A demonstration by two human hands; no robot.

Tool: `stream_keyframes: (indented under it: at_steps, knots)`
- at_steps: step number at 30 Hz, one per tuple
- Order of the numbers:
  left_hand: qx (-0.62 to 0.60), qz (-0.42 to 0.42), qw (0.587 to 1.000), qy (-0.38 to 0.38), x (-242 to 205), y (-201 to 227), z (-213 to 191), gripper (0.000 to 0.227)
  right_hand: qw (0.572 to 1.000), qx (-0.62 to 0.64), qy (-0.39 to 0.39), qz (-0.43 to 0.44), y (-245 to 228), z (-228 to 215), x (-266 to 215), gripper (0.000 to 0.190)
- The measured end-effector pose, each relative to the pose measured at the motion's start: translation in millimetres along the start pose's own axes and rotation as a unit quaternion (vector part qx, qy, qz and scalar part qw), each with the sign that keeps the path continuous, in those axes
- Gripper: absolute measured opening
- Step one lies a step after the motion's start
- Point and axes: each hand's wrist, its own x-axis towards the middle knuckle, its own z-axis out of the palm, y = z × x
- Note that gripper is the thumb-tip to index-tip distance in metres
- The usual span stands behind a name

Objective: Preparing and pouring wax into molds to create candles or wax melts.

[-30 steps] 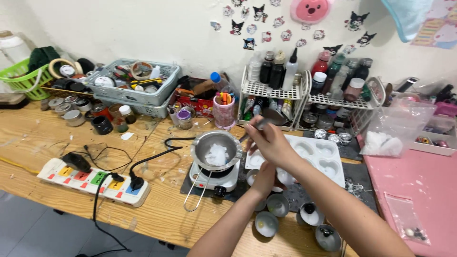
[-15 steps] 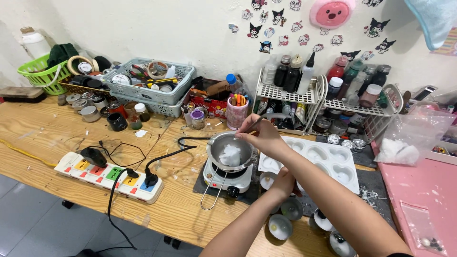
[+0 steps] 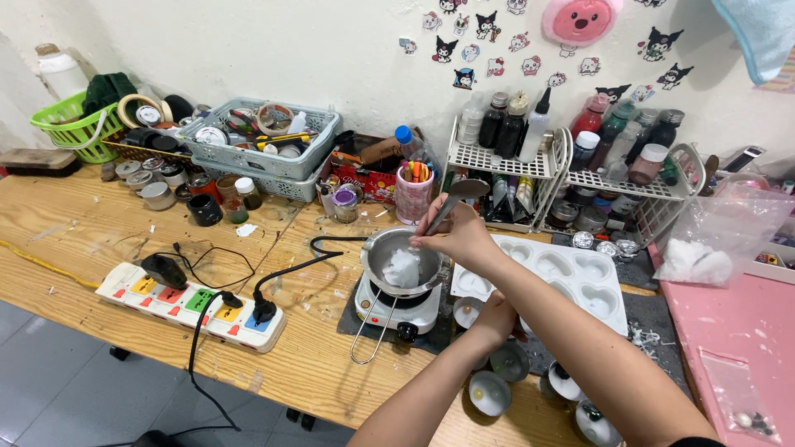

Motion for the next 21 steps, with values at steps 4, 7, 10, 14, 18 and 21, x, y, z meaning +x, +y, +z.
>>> stream_keyframes:
  at_steps: [4,7,10,14,18,21]
  knots:
    - [-0.005,0.011,1.000,-0.002,3,-4,-2,0.049,1.000,-0.005,-0.005,-0.020,2,-2,0,0.037]
    - [-0.011,0.012,1.000,0.008,-6,19,2,0.051,1.000,0.005,-0.013,-0.002,6,-4,1,0.026]
    - [-0.046,-0.020,0.998,0.036,-22,49,7,0.045,0.999,0.033,-0.016,0.026,7,-9,2,0.017]
    - [0.128,0.050,0.989,0.047,-56,90,9,0.044,1.000,-0.027,-0.015,0.005,-11,-23,0,0.016]
    - [0.299,0.097,0.948,0.045,-136,183,19,0.034,0.996,-0.086,-0.022,-0.014,-31,-37,1,0.014]
    - [0.411,0.142,0.893,0.118,-181,233,6,0.032,0.996,-0.089,-0.026,0.004,-36,-39,2,0.014]
